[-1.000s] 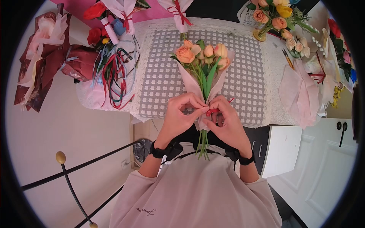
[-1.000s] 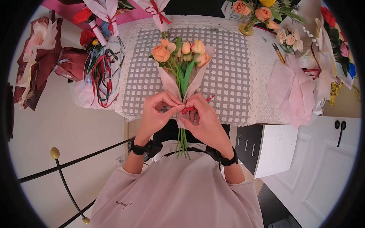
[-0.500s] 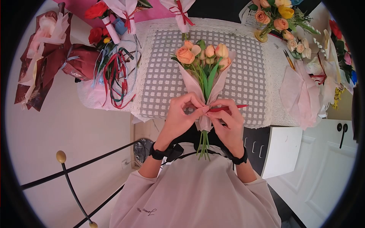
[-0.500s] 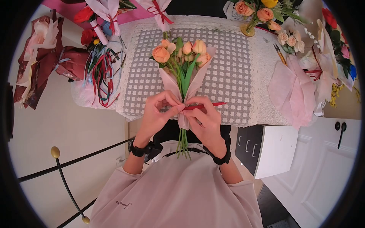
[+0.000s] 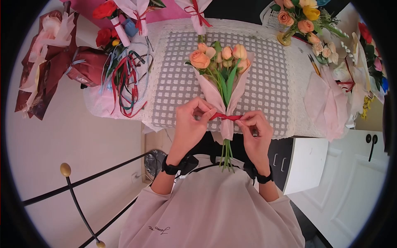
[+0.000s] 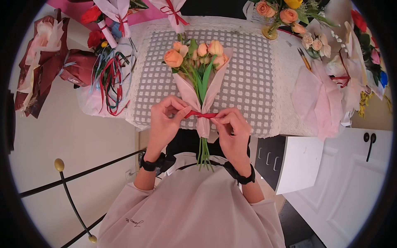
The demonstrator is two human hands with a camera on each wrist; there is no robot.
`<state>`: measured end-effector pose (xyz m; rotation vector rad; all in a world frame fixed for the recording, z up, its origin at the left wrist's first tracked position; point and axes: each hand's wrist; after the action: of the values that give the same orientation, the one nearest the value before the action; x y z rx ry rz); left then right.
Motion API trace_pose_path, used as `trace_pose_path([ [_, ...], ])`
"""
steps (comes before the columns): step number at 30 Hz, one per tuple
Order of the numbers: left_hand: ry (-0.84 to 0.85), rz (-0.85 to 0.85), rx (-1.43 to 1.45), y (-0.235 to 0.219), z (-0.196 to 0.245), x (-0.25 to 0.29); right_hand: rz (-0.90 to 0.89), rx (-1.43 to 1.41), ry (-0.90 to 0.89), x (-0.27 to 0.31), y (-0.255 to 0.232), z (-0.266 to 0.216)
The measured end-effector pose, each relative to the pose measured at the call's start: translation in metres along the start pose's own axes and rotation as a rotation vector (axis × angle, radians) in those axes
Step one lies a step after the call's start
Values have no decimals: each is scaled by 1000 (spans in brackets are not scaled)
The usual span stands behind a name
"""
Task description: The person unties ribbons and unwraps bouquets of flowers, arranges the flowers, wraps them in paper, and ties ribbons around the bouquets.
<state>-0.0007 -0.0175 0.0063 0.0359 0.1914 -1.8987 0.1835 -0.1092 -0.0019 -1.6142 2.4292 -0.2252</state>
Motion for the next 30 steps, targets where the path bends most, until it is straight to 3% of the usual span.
trace_pose_path([
  [6, 58, -3, -138, 1, 4, 3, 66, -68, -23, -2, 4, 7],
  [12, -124, -22, 56, -2, 10, 6, -54, 138, -90, -4, -6, -13],
  [14, -178, 54, 212, -2, 11, 6, -72, 238, -199, -5, -5, -15],
  [18, -115, 73, 273, -1, 4, 7, -61, 324, -289, -5, -4, -6],
  [20, -66, -51, 87, -4, 2, 8, -24, 334, -312, -6, -2, -6],
  [30, 33, -86, -208, -4, 14, 10, -86, 193, -84, -4, -6, -13],
])
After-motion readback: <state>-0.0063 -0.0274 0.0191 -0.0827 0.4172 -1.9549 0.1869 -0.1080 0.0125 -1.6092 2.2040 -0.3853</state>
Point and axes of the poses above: each hand's wrist, its own x-axis away from the middle knuckle, its own y-axis out of the palm, z = x × y, and after that the axes turned 8 degrees about y, right-handed
